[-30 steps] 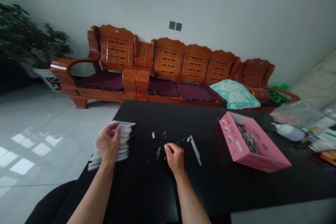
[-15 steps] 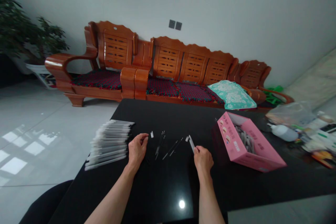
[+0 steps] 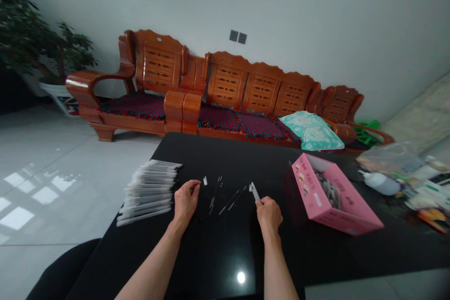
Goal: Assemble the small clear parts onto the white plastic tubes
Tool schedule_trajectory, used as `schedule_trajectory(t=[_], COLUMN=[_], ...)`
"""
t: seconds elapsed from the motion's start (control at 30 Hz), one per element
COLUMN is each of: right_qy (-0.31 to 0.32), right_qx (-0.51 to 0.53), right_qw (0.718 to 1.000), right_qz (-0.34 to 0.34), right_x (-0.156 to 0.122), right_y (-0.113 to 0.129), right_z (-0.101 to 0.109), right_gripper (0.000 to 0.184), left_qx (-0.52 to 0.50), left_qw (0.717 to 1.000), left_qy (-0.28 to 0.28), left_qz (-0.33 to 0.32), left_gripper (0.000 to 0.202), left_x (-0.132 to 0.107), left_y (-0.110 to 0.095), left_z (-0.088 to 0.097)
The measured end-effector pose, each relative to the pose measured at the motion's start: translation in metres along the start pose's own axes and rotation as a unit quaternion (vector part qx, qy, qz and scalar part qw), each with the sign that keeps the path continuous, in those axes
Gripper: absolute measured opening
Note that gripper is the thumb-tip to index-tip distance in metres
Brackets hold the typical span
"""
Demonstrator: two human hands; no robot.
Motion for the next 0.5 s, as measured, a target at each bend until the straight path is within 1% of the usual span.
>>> schedule_trajectory(t=[0.1,0.17,0.23,0.3,0.37,0.43,0.5], right_qy=[-0.009,-0.044,-0.088,-0.109,-0.099,-0.082,-0.076], right_qx=[0.016,0.041,0.107,0.224,0.347,0.417,0.450], right_qw=[1.000,0.998,0.990,0.968,0.931,0.903,0.888], right_qz=[-0.007,-0.006,0.005,0.027,0.050,0.057,0.058], right_x=[0.002,0.003,0.003,0.000,-0.005,-0.014,-0.024], right_y=[0.000,0.004,0.012,0.025,0.041,0.057,0.068], right_z=[0.004,0.008,0.011,0.009,0.001,-0.010,-0.021], right_gripper=[0.015,0.016,0.019,0.023,0.029,0.033,0.034], left_qx=[0.001,-0.002,-0.005,-0.010,-0.016,-0.021,-0.023], left_qw=[1.000,1.000,1.000,1.000,1.000,1.000,1.000], left_qy=[-0.006,-0.008,-0.007,-0.005,-0.002,0.004,0.010], left_qz=[0.001,-0.001,-0.003,-0.003,-0.002,-0.004,-0.009], left_gripper=[0.023,0.022,0.022,0.022,0.022,0.022,0.022], left_x=[0.000,0.000,0.000,0.000,0.000,-0.001,-0.002], left_y=[0.000,0.001,0.001,0.001,0.000,-0.001,-0.002], left_z=[0.000,0.000,-0.001,-0.001,-0.001,-0.001,-0.001])
Point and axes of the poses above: each hand's wrist, its own x-axis towards the middle knuckle, its own z-axis out of the back of the hand, y = z × x, the point moved 2 cm from there along x, towards the middle knuckle, and after that the axes turned 14 degrees about -y, right-handed, at the moved point
